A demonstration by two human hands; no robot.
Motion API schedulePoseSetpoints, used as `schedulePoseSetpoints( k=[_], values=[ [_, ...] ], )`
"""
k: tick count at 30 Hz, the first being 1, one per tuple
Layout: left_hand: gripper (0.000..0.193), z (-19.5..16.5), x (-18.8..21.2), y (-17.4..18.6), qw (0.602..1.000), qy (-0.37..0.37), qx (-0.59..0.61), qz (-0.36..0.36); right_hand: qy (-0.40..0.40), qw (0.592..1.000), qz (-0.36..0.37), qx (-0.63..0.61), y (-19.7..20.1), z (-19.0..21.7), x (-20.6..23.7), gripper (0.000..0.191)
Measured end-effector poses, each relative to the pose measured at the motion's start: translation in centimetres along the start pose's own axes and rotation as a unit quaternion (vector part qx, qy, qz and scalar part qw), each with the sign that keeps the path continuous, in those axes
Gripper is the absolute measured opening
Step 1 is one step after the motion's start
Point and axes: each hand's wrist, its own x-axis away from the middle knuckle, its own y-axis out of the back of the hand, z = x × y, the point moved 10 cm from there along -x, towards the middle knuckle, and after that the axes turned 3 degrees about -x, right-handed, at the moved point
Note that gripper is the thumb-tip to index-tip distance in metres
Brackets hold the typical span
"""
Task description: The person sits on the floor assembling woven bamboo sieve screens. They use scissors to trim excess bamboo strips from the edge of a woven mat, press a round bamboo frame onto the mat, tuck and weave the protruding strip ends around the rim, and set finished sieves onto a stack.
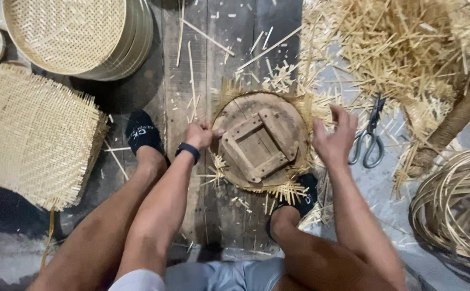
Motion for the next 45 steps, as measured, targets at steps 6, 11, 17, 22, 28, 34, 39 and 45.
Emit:
schedulePoseSetpoints(
  k=[6, 11, 17, 22, 28, 34, 39, 45],
  values=[
    [0.045, -0.2, 0.7, 1.2, 0.998, 0.043, -0.034, -0.03, -0.076, 0.99, 0.044, -0.111, -1.8, -0.7, -1.6, 0.034],
    [0.046, -2.6, 3.4, 2.1, 0.992, -0.017, -0.109, -0.055, -0.219, 0.975, 0.015, -0.015, 0.4, -13.3, 3.6, 0.04],
    [0.087, -11.5, 13.3, -2.6, 0.931, -0.263, -0.077, -0.241, -0.123, 0.93, -0.048, 0.344, 4.7, -18.3, 7.3, 0.077],
    [0.125, -15.9, 13.7, -10.3, 0.963, -0.147, -0.109, -0.197, -0.324, 0.94, 0.064, 0.09, 3.7, -23.3, 7.9, 0.082],
    [0.123, -18.2, 13.5, -11.5, 0.931, -0.285, -0.192, -0.123, -0.317, 0.936, 0.108, 0.111, 4.4, -25.2, 6.6, 0.067],
    [0.088, -14.7, 15.4, -11.6, 0.933, -0.274, -0.212, -0.1, -0.415, 0.886, 0.183, -0.095, 1.8, -28.2, 10.9, 0.029],
    [0.068, -14.9, 15.0, -13.1, 0.922, -0.297, -0.244, -0.04, -0.389, 0.858, 0.166, -0.291, 1.5, -23.4, 13.0, 0.032],
    [0.065, -14.5, 15.7, -12.5, 0.903, -0.336, -0.269, 0.008, -0.277, 0.942, 0.18, 0.057, 4.0, -17.0, 12.7, 0.058]
  ],
)
